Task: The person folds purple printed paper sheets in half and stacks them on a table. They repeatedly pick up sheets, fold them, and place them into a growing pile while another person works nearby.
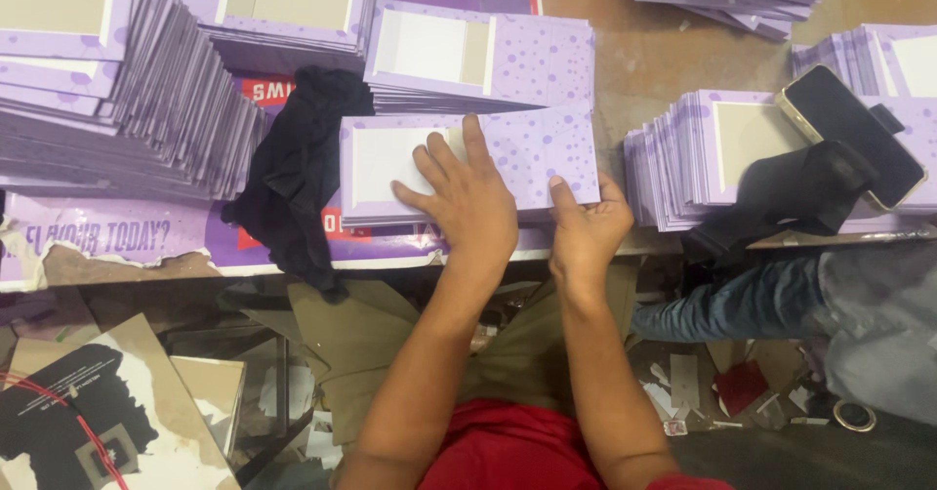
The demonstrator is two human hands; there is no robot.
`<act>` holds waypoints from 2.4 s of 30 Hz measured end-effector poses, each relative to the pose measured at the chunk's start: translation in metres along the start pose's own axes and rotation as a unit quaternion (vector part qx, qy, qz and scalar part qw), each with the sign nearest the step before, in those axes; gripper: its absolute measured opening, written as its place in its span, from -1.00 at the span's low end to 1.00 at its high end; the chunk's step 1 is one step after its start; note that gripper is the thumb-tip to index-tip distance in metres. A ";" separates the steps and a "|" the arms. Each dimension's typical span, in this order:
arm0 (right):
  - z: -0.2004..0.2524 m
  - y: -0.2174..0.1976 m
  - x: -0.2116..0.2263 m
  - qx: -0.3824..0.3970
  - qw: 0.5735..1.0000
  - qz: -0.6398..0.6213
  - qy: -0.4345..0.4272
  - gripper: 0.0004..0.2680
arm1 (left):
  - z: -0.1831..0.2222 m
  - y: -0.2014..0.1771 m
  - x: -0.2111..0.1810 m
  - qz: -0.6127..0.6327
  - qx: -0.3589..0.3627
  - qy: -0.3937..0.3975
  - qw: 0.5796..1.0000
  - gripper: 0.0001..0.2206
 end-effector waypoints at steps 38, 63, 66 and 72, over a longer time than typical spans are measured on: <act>-0.049 0.006 0.029 0.155 0.958 -0.238 0.030 -0.78 | -0.010 -0.153 0.051 -0.046 -0.099 0.443 0.890 -0.66; 0.008 0.084 0.065 0.257 0.882 0.393 -0.050 -0.50 | -0.031 -0.057 0.064 0.003 0.041 0.435 0.900 -0.34; 0.017 0.077 0.076 0.303 0.935 0.178 -0.044 -0.51 | -0.032 -0.053 0.062 -0.008 0.049 0.419 0.907 -0.29; 0.044 0.082 0.062 0.301 0.861 0.368 -0.182 -0.53 | -0.032 -0.055 0.066 0.025 0.089 0.392 0.915 -0.34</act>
Point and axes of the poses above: each hand's wrist, its own z-axis away from the middle knuckle, its own y-axis out of the palm, x = y × z, the point moved 3 cm from there along -z, towards the middle knuckle, and after that the axes turned 7 degrees about -z, right-handed, at the moved point
